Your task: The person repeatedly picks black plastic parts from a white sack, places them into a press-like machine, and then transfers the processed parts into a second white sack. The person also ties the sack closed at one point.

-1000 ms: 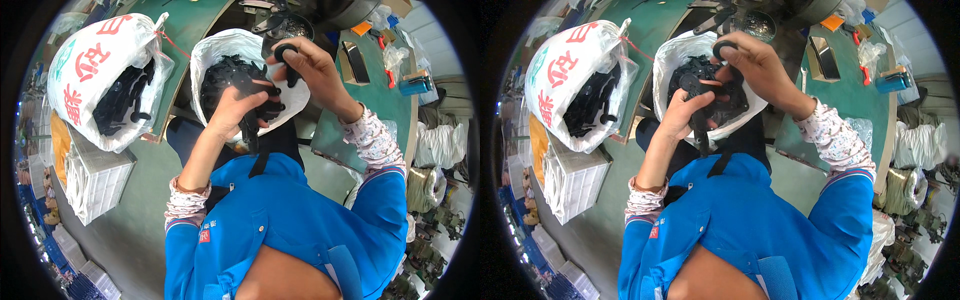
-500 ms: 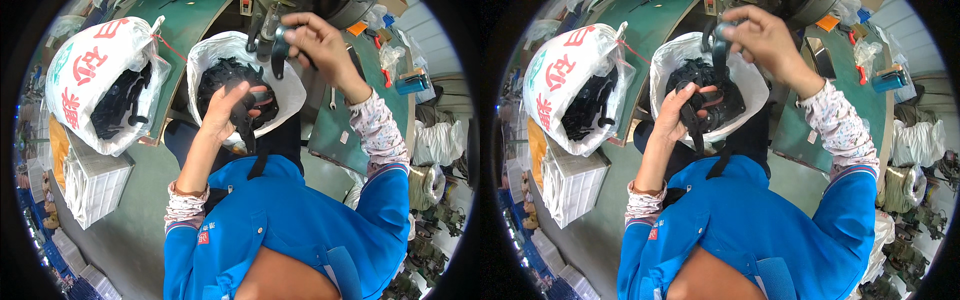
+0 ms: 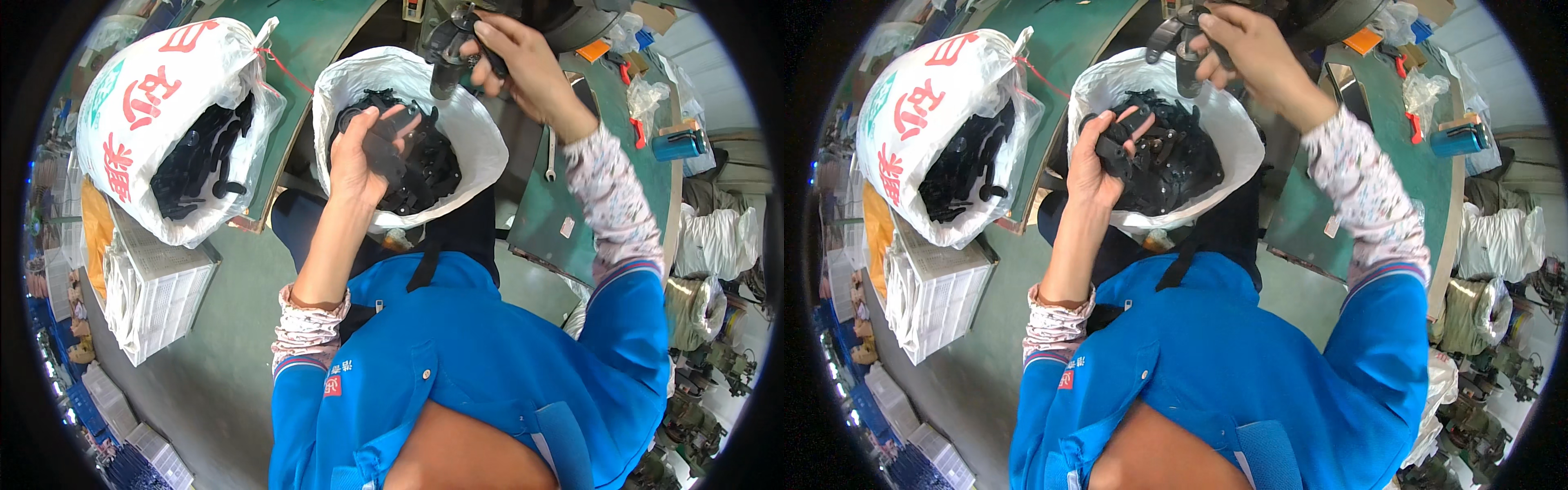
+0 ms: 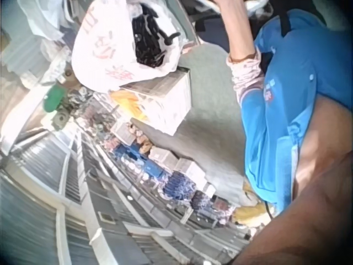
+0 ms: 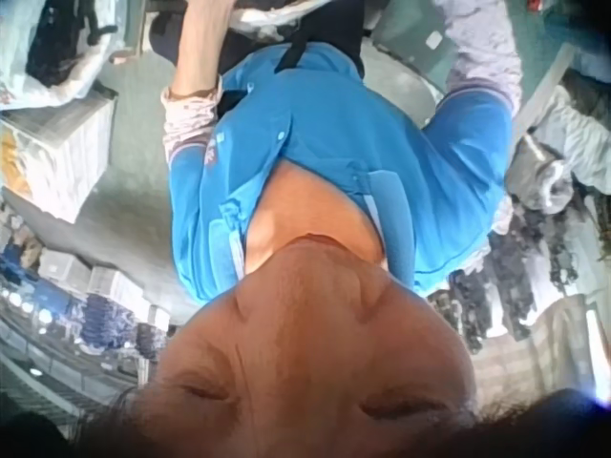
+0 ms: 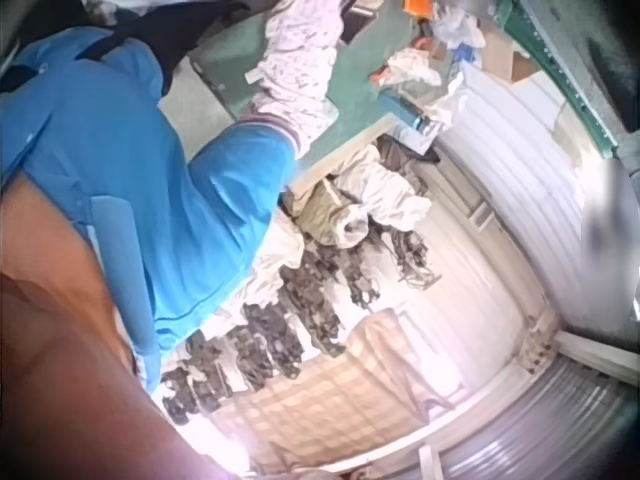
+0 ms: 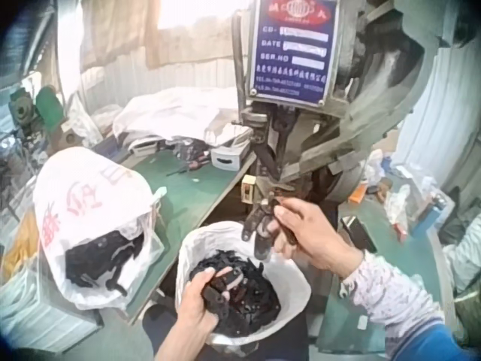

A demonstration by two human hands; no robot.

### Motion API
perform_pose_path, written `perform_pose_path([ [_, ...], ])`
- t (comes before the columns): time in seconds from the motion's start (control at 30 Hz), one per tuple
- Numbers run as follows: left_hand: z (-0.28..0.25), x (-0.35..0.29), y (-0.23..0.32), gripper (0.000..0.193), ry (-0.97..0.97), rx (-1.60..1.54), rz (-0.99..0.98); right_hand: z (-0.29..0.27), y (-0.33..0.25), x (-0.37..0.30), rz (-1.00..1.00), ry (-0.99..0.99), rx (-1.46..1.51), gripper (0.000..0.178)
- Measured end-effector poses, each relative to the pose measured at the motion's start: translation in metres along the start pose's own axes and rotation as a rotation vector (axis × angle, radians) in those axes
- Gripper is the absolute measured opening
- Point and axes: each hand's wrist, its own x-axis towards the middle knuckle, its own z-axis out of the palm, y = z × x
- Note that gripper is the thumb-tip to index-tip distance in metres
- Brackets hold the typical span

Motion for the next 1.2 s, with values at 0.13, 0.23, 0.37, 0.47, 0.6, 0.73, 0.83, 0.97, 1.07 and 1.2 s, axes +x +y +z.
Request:
perform_pose_path([
  [0.13,0.004,0.007,-0.005,0.022,0.084,-0.063,0.113,0.055,0.054,-0.062,-0.074,0.096,0.057,0.069],
  [0.23,0.009,0.008,-0.013,0.026,0.143,-0.039,0.150,0.106,0.095,-0.100,-0.213,0.160,0.018,0.075],
  [0.37,0.011,0.000,-0.020,0.031,0.159,0.066,0.111,0.128,0.099,-0.083,-0.278,0.361,0.064,0.074],
  [0.47,0.011,-0.002,-0.016,0.031,0.089,0.208,0.110,0.120,0.100,-0.070,-0.324,0.403,-0.013,0.056],
  [0.6,0.007,-0.003,-0.016,0.020,0.057,0.229,0.110,0.121,0.100,-0.069,-0.206,0.431,0.082,0.034],
  [0.73,0.002,-0.004,-0.026,0.036,0.037,0.000,0.172,0.130,0.104,-0.068,-0.280,0.484,0.137,0.025],
  [0.83,-0.004,-0.006,-0.040,0.050,-0.117,-0.111,0.177,0.132,0.112,-0.066,-0.278,0.533,0.275,0.019],
  [0.97,-0.008,-0.014,-0.046,0.049,-0.169,0.017,0.152,0.128,0.112,-0.069,-0.207,0.544,0.404,0.019],
  [1.07,-0.012,-0.013,-0.047,0.047,-0.160,-0.115,0.097,0.128,0.120,-0.068,-0.156,0.518,0.558,0.022],
  [1.2,-0.006,-0.015,-0.049,0.046,-0.182,0.048,0.157,0.135,0.115,-0.063,-0.171,0.516,0.487,0.021],
])
